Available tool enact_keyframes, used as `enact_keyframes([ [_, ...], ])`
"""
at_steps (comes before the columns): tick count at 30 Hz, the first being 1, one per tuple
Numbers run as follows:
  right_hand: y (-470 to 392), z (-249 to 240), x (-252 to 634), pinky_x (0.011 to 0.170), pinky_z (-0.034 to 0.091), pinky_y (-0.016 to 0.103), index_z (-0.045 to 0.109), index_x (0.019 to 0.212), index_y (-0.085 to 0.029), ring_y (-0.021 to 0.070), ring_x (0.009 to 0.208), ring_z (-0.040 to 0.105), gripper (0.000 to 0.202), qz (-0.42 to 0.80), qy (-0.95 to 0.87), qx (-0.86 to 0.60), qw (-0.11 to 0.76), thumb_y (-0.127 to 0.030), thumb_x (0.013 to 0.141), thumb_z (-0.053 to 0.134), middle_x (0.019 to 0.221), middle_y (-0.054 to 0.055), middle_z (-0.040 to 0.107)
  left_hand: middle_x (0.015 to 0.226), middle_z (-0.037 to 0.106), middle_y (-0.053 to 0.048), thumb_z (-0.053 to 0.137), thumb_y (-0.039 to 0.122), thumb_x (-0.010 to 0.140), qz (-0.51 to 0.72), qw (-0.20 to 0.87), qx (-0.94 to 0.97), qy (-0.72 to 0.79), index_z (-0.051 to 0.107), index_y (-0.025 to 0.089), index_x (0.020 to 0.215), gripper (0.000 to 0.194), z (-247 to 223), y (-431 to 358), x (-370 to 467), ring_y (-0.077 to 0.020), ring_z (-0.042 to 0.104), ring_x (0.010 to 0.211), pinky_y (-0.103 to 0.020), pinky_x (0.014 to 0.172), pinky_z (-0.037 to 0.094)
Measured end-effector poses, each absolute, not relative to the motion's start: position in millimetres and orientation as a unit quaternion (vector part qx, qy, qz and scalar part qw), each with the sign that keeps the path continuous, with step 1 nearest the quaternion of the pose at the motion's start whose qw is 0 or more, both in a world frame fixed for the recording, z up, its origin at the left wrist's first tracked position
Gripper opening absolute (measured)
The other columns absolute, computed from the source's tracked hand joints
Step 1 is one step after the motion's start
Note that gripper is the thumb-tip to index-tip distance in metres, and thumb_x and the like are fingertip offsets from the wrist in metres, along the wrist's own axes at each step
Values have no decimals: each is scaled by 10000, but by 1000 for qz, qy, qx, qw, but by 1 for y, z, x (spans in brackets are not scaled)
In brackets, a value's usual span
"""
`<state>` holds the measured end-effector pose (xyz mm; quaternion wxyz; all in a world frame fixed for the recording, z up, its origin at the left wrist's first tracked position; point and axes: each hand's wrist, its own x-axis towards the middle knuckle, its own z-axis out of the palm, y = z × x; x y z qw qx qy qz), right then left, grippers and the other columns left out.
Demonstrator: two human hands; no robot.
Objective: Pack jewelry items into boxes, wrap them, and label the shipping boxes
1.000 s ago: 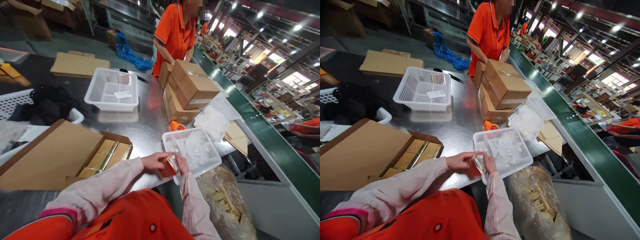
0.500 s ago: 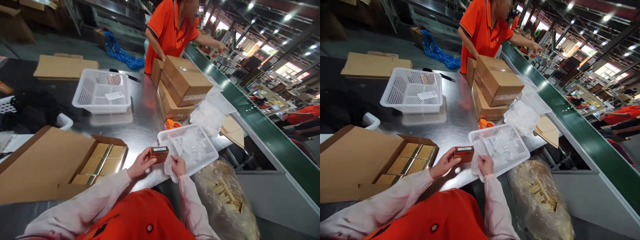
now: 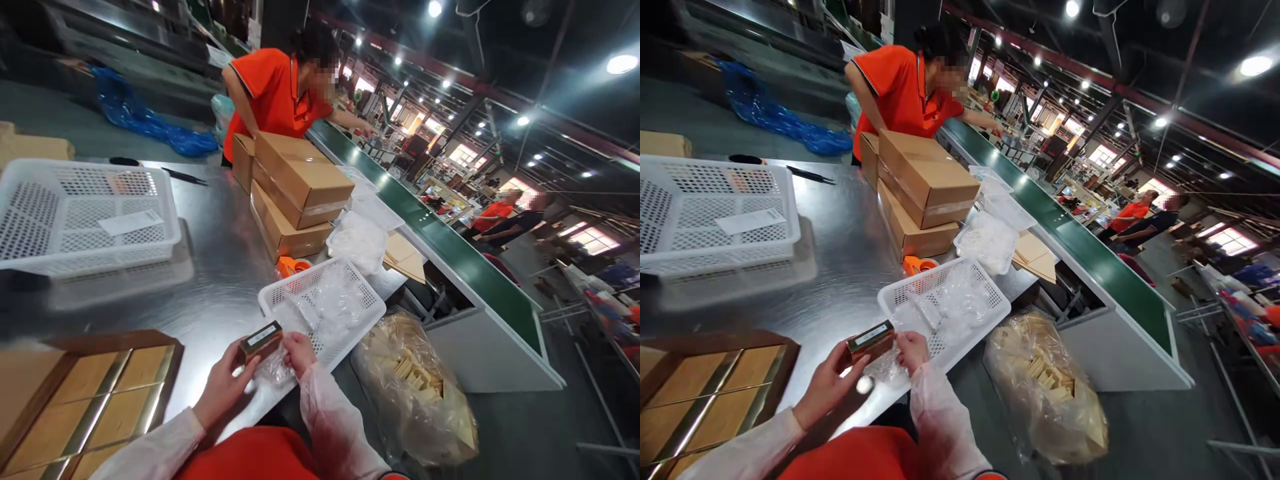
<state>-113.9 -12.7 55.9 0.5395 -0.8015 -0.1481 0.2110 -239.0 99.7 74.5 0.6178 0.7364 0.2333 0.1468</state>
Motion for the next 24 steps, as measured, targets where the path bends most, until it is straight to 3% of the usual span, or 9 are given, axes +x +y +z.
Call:
enact_keyframes([
  [3, -8, 50, -120, 493, 455, 286, 617, 632, -198, 156, 480, 512, 402, 189, -102, -808, 549, -556, 788, 522, 504, -2, 531, 876, 723, -72, 539, 457, 802, 97, 524, 817, 220, 561, 215, 1092, 378, 78, 108, -244, -277, 692, 779, -376, 750, 540],
  [7, -6, 58, -126, 723, 526, 339, 723, 822, -184, 222, 744, 656, 364, 105, -142, -833, 525, -470, 831, 497, 780, 68, 722, 902, 745, -70, 483, 369, 786, 65, 463, 866, 180, 603, 213, 1130, 397, 95, 123, -246, -287, 704, 803, -371, 767, 534],
  [10, -6, 72, -129, 736, 518, 345, 750, 927, -206, 230, 754, 669, 378, 47, -233, -859, 454, -431, 881, 449, 818, 62, 744, 1050, 747, -60, 468, 310, 722, 81, 426, 886, 162, 632, 249, 1138, 451, 100, 131, -248, -301, 706, 904, -394, 852, 532],
  [14, 3, 89, -131, 688, 488, 315, 762, 950, -226, 218, 721, 669, 305, 32, -266, -893, 362, -352, 875, 495, 794, 54, 747, 1171, 720, -64, 475, 349, 767, 88, 411, 898, 132, 661, 278, 1117, 403, 96, 128, -257, -301, 682, 1043, -386, 893, 528],
  [17, 13, 98, -131, 592, 446, 272, 763, 889, -227, 184, 624, 640, 288, 22, -290, -912, 289, -334, 907, 496, 685, 27, 716, 1146, 727, -98, 529, 371, 762, 81, 444, 884, 120, 683, 260, 1077, 368, 91, 127, -260, -308, 684, 1023, -377, 856, 526],
  [19, 17, 102, -133, 605, 438, 256, 754, 871, -246, 169, 642, 638, 265, 14, -353, -897, 267, -347, 915, 513, 702, 6, 716, 958, 755, -98, 569, 403, 743, 65, 479, 857, 179, 691, 233, 979, 316, 92, 130, -258, -305, 698, 879, -373, 767, 524],
  [22, 20, 106, -142, 628, 429, 256, 740, 859, -254, 164, 664, 633, 218, -11, -443, -865, 237, -332, 909, 543, 727, 2, 716, 641, 647, -33, 635, 528, 705, 24, 616, 732, 289, 631, 194, 750, 338, 101, 135, -251, -229, 620, 628, -313, 592, 480],
  [24, 20, 108, -149, 625, 417, 267, 734, 935, -242, 167, 666, 627, 209, -54, -493, -840, 219, -294, 924, 531, 739, 20, 713, 625, 597, -4, 675, 562, 669, 51, 734, 603, 307, 579, 187, 701, 389, 107, 132, -246, -183, 579, 614, -282, 575, 466],
])
